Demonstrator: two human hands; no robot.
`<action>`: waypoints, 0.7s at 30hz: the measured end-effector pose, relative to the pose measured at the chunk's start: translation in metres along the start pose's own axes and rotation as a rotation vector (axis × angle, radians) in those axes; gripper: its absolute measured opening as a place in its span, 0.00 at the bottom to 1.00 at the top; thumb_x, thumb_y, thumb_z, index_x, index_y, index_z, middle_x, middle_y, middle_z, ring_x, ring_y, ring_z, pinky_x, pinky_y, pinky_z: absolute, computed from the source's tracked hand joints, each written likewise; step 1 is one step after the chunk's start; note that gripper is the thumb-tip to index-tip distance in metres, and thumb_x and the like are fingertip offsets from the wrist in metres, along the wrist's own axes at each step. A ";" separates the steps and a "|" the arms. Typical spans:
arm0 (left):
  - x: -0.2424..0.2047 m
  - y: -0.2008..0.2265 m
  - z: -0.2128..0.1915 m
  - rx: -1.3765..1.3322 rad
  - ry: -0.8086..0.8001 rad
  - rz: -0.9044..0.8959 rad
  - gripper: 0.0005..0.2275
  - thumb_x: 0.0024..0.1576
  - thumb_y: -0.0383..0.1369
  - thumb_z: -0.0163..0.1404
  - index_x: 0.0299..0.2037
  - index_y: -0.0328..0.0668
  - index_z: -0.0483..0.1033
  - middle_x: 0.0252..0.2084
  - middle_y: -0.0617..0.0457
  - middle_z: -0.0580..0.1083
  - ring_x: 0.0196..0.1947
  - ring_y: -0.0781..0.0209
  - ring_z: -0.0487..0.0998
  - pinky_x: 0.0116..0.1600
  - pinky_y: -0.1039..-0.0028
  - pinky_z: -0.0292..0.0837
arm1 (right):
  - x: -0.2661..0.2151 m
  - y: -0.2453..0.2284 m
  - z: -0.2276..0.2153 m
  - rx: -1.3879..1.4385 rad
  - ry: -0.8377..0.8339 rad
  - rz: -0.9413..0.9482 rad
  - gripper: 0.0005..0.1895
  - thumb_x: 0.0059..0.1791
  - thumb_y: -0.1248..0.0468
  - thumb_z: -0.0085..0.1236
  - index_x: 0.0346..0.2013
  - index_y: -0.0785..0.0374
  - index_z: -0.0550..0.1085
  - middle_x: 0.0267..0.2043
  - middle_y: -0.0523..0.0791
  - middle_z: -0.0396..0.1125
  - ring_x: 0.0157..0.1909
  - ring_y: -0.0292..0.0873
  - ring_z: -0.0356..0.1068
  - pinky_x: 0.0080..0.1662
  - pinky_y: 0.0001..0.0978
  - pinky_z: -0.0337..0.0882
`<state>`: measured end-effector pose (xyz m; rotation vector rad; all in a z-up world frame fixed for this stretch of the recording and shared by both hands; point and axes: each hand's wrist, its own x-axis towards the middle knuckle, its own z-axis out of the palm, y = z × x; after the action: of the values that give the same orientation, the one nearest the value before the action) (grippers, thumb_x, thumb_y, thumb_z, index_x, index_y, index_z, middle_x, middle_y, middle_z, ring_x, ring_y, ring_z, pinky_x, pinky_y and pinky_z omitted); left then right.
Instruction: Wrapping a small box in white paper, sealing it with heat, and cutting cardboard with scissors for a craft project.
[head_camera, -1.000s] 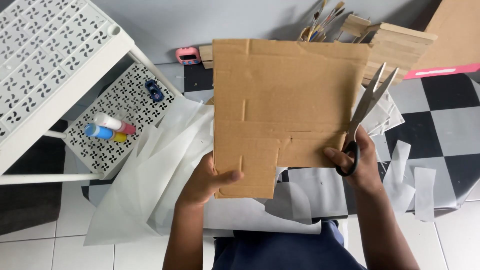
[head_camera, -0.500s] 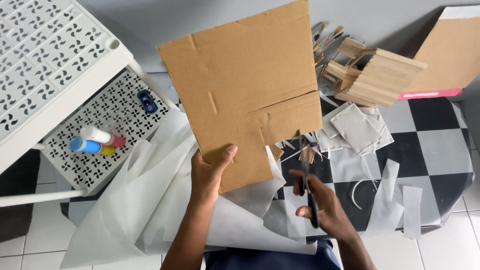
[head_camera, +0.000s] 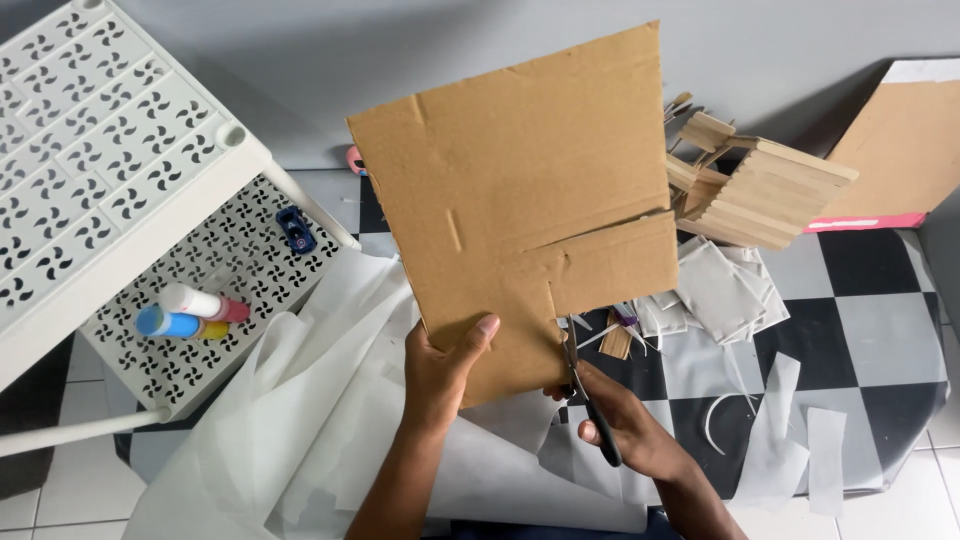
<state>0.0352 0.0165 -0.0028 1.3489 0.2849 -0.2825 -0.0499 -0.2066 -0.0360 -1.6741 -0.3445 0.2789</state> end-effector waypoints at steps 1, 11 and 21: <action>0.001 -0.002 -0.001 0.003 -0.001 0.000 0.11 0.48 0.38 0.62 0.32 0.38 0.79 0.26 0.53 0.77 0.30 0.60 0.79 0.39 0.71 0.76 | 0.004 0.003 0.000 0.002 0.003 -0.001 0.41 0.51 0.29 0.46 0.48 0.67 0.72 0.47 0.47 0.64 0.50 0.43 0.64 0.52 0.35 0.62; 0.001 -0.019 -0.011 0.033 -0.010 -0.011 0.10 0.50 0.37 0.62 0.27 0.40 0.77 0.24 0.55 0.75 0.28 0.62 0.78 0.39 0.74 0.75 | 0.027 0.002 0.010 0.103 0.078 -0.023 0.47 0.50 0.35 0.53 0.67 0.72 0.64 0.67 0.52 0.62 0.70 0.47 0.60 0.67 0.43 0.60; -0.005 -0.023 -0.013 0.023 -0.068 0.035 0.08 0.50 0.33 0.62 0.29 0.39 0.77 0.25 0.54 0.76 0.28 0.62 0.78 0.38 0.72 0.76 | 0.018 0.018 0.019 0.194 0.107 -0.053 0.46 0.51 0.32 0.54 0.64 0.70 0.68 0.67 0.52 0.64 0.70 0.49 0.62 0.67 0.47 0.63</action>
<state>0.0215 0.0250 -0.0241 1.3632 0.2019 -0.3023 -0.0394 -0.1839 -0.0558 -1.4802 -0.2723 0.1769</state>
